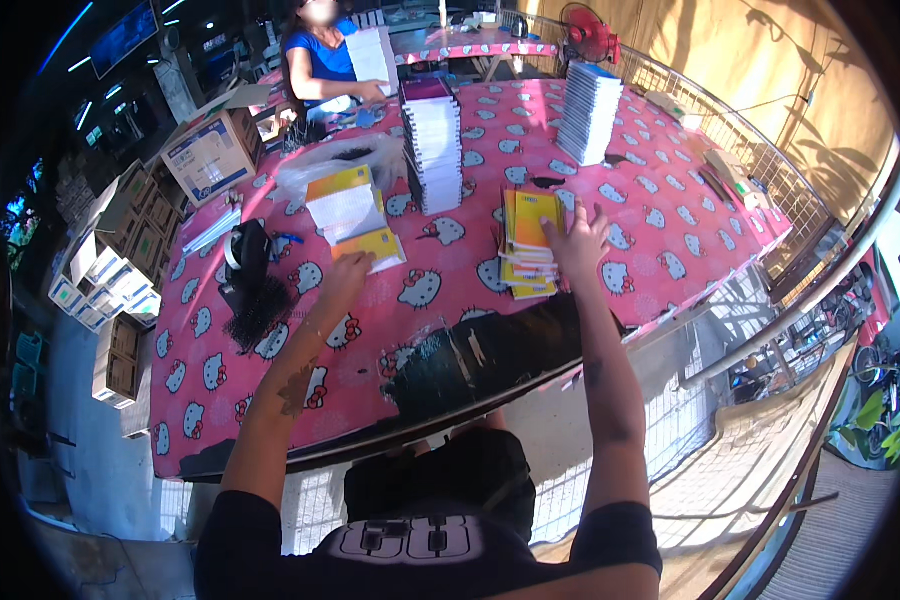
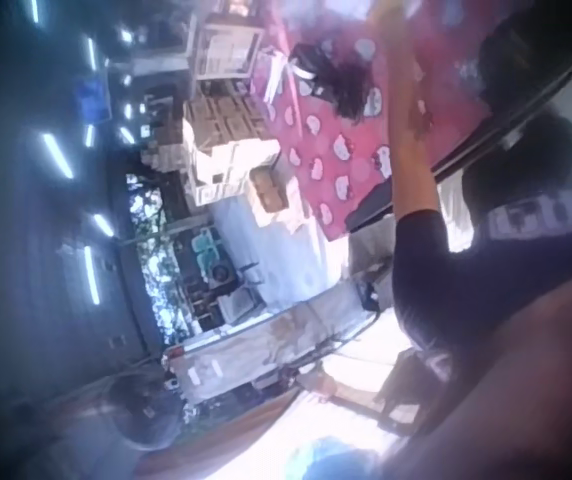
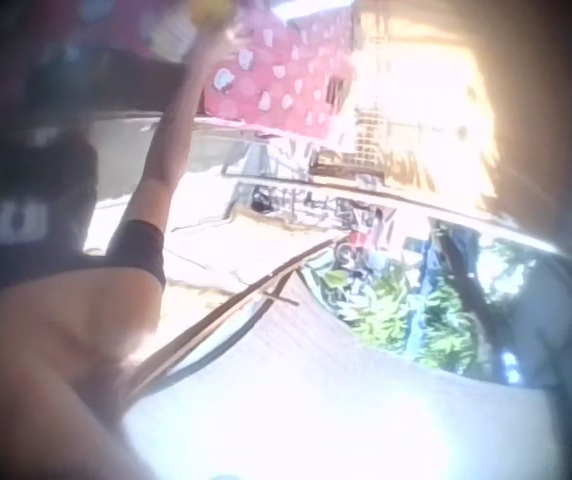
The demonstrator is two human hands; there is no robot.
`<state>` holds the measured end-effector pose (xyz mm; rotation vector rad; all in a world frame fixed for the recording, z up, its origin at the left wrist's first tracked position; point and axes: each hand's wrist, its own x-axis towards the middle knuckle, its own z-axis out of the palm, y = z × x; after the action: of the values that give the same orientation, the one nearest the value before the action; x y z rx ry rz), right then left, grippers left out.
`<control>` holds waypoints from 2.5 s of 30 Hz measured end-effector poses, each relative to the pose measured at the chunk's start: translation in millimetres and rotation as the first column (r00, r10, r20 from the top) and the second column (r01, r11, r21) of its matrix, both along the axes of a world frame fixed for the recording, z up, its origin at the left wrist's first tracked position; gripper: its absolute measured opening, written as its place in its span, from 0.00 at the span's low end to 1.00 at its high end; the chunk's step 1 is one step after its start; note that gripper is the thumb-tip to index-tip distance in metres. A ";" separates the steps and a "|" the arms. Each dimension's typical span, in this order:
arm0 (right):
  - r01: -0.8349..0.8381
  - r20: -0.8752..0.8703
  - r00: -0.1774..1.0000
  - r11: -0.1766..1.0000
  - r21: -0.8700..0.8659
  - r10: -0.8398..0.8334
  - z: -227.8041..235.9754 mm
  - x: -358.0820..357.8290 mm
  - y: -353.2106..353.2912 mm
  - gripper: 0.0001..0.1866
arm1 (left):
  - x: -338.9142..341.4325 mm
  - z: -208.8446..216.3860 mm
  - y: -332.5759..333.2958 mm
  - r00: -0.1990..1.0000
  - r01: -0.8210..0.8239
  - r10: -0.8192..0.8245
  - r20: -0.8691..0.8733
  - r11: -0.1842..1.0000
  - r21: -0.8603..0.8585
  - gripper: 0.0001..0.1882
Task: The person organizes and stacks small yellow notepads by hand, placing a metal coil into the punched holes of the paper stacks one by one.
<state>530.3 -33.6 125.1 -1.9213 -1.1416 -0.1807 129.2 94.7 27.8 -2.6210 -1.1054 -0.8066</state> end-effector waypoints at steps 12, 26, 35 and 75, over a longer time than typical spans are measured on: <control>-0.412 0.065 -0.035 -0.074 0.908 0.997 98.0 -220.7 -265.6 0.15 | 47.9 58.2 -185.3 0.979 0.171 -0.167 0.114 0.985 -0.028 0.16; -0.755 -0.031 0.467 0.417 0.507 0.884 47.8 -186.2 -186.9 0.22 | 48.4 52.6 -214.9 0.982 0.077 -0.063 0.180 0.995 -0.070 0.22; -0.676 -0.609 0.332 0.632 0.379 0.720 -103.0 -160.8 -111.5 0.25 | 54.4 25.3 -217.6 0.716 0.271 0.095 0.691 0.875 -0.401 0.28; -0.818 -0.666 0.266 0.529 0.227 0.696 -87.8 -154.8 -137.0 0.12 | -19.5 65.6 -206.8 0.851 0.342 -0.086 0.519 0.840 -0.422 0.15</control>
<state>375.5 -170.6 37.3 -1.1045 -1.4020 1.1547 109.6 -112.1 93.4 -3.1206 -1.2838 -1.4694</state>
